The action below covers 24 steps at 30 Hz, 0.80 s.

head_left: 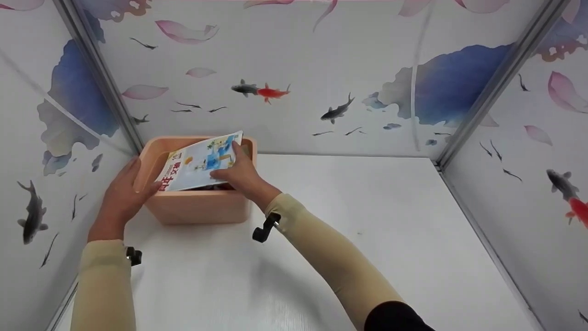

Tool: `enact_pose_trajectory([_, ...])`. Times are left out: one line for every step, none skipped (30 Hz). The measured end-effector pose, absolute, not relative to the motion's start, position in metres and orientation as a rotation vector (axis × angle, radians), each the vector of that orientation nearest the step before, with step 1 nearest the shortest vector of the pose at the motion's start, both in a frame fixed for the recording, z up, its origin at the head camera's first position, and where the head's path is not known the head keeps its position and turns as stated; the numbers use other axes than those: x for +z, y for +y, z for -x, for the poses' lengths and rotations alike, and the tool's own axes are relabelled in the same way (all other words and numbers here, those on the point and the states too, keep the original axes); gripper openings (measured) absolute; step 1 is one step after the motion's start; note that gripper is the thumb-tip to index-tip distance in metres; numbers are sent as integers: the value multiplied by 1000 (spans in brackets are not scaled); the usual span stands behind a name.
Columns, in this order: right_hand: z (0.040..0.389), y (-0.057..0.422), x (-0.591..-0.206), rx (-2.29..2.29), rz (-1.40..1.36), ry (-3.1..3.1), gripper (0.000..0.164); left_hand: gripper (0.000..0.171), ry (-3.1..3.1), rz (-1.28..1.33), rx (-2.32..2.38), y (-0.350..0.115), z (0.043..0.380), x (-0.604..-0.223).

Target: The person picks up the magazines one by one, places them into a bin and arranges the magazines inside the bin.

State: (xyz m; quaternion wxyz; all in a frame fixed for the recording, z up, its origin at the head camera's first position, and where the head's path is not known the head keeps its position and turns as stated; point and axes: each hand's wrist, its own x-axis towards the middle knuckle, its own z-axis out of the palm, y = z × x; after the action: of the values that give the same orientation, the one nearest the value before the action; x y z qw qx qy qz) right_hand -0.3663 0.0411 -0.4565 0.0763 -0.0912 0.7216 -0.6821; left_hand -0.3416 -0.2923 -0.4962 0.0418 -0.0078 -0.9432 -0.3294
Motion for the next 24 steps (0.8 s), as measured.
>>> enact_pose_trajectory([366,41,-456,-2042,274,2159,114,111,-2886,24,-1009,-292,342,-496])
enact_pose_trajectory([367,41,-457,-2044,270,2147,114,110,-2884,24,-1008,-292,342,-496])
enact_pose_trajectory([367,41,-456,-2036,263,2148,114,110,-2878,33,-1004,-293,342,-496])
enact_pose_trajectory([367,40,-457,-2025,256,2146,113,110,-2873,41,-1000,-292,341,-496])
enact_pose_trajectory([367,40,-457,-2006,243,2151,112,110,-2862,52,-1002,-293,340,-496])
enact_pose_trajectory([367,40,-456,-1984,229,2160,111,110,-2850,69,-996,-293,340,-497])
enact_pose_trajectory([367,40,-456,-1971,224,2149,111,109,-2837,88,-990,-293,339,-497])
enact_pose_trajectory([367,40,-456,-1952,221,2143,110,109,-2822,111,-981,-293,339,-497])
enact_pose_trajectory([367,40,-456,-1926,223,2149,110,108,-2811,135,-969,-294,338,-497])
enact_pose_trajectory([367,40,-456,-1914,231,2136,110,108,-2802,152,-963,-294,338,-497])
enact_pose_trajectory([367,40,-456,-1905,242,2127,109,107,-2794,168,-958,-295,337,-498])
enact_pose_trajectory([367,40,-456,-1907,260,2104,109,106,-2791,182,-949,-295,337,-498])
enact_pose_trajectory([367,40,-457,-1912,279,2085,109,106,-2790,185,-948,-295,337,-498])
enact_pose_trajectory([367,41,-457,-1910,295,2086,109,106,-2791,188,-947,-295,337,-497])
enact_pose_trajectory([366,41,-457,-1911,307,2091,109,106,-2795,185,-946,-295,337,-497])
enact_pose_trajectory([366,41,-457,-1913,315,2104,109,107,-2797,181,-948,-295,338,-497])
enact_pose_trajectory([366,41,-457,-1916,328,2126,108,107,-2802,175,-949,-294,338,-497])
enact_pose_trajectory([366,42,-457,-1918,340,2154,106,108,-2809,164,-952,-294,338,-496])
enact_pose_trajectory([366,42,-457,-1919,348,2188,104,108,-2816,150,-958,-294,339,-496])
enact_pose_trajectory([366,42,-457,-1922,360,2219,100,109,-2824,138,-962,-293,339,-496])
enact_pose_trajectory([367,43,-458,-1927,368,2245,96,109,-2830,126,-967,-293,340,-496])
enact_pose_trajectory([367,43,-458,-1936,377,2263,93,109,-2835,115,-971,-293,340,-496])
enact_pose_trajectory([367,44,-459,-1956,391,2262,88,109,-2839,107,-976,-293,340,-496])
enact_pose_trajectory([368,44,-459,-1966,401,2264,84,109,-2838,102,-980,-293,340,-496])
